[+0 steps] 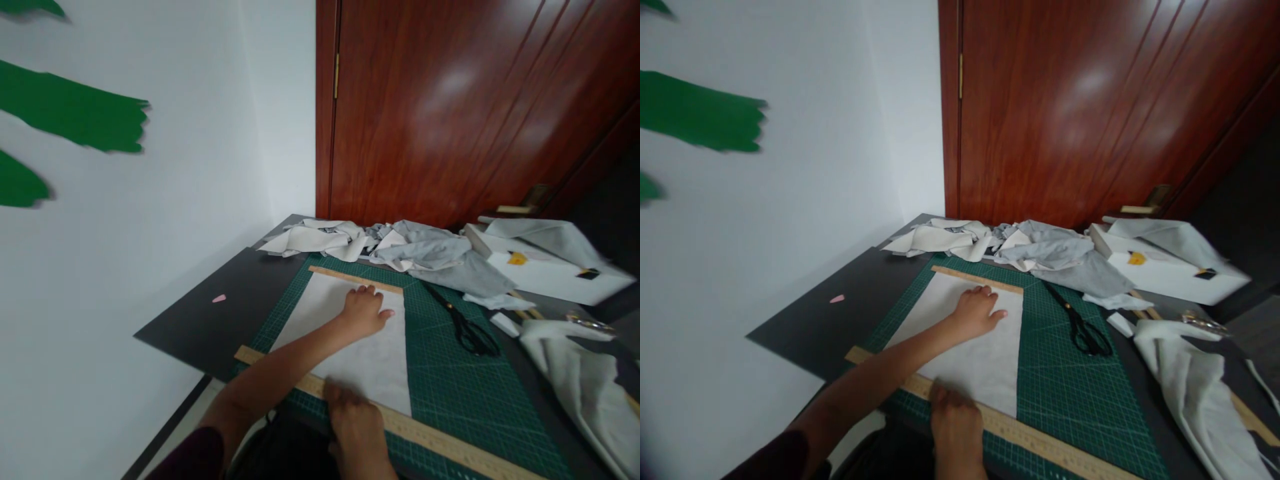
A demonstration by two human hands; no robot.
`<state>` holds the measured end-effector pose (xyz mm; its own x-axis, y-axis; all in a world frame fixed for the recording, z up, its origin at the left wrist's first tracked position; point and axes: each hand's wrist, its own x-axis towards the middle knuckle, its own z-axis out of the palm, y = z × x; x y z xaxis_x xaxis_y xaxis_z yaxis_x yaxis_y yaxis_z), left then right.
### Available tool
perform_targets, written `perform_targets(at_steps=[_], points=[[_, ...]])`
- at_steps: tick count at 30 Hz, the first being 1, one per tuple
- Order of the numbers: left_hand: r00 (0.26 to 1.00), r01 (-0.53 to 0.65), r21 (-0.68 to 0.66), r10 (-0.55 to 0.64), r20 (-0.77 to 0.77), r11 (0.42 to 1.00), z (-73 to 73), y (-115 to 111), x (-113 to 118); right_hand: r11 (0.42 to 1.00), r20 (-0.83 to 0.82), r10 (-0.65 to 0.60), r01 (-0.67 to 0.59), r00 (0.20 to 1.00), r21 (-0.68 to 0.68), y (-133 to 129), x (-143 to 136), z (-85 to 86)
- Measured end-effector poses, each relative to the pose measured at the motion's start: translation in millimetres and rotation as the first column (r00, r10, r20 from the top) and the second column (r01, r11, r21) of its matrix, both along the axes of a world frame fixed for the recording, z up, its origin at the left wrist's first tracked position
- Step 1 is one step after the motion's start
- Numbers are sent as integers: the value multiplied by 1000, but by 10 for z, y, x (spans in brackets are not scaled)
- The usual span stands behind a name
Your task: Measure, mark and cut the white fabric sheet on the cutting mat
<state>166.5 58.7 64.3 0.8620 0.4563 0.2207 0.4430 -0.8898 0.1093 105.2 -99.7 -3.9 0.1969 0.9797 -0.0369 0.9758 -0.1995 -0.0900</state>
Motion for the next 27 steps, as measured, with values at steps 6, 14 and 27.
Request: perform_targets(at_steps=[6, 14, 27], points=[[977, -187, -17, 188, 96, 982, -427, 460, 298, 995, 60, -96, 94, 994, 36, 67, -64, -225], [995, -90, -43, 91, 29, 995, -570, 799, 190, 975, 71, -84, 67, 994, 210, -31, -64, -190], [985, -164, 3, 164, 51, 986, -473, 602, 238, 972, 92, -58, 35, 994, 234, -61, -52, -202]])
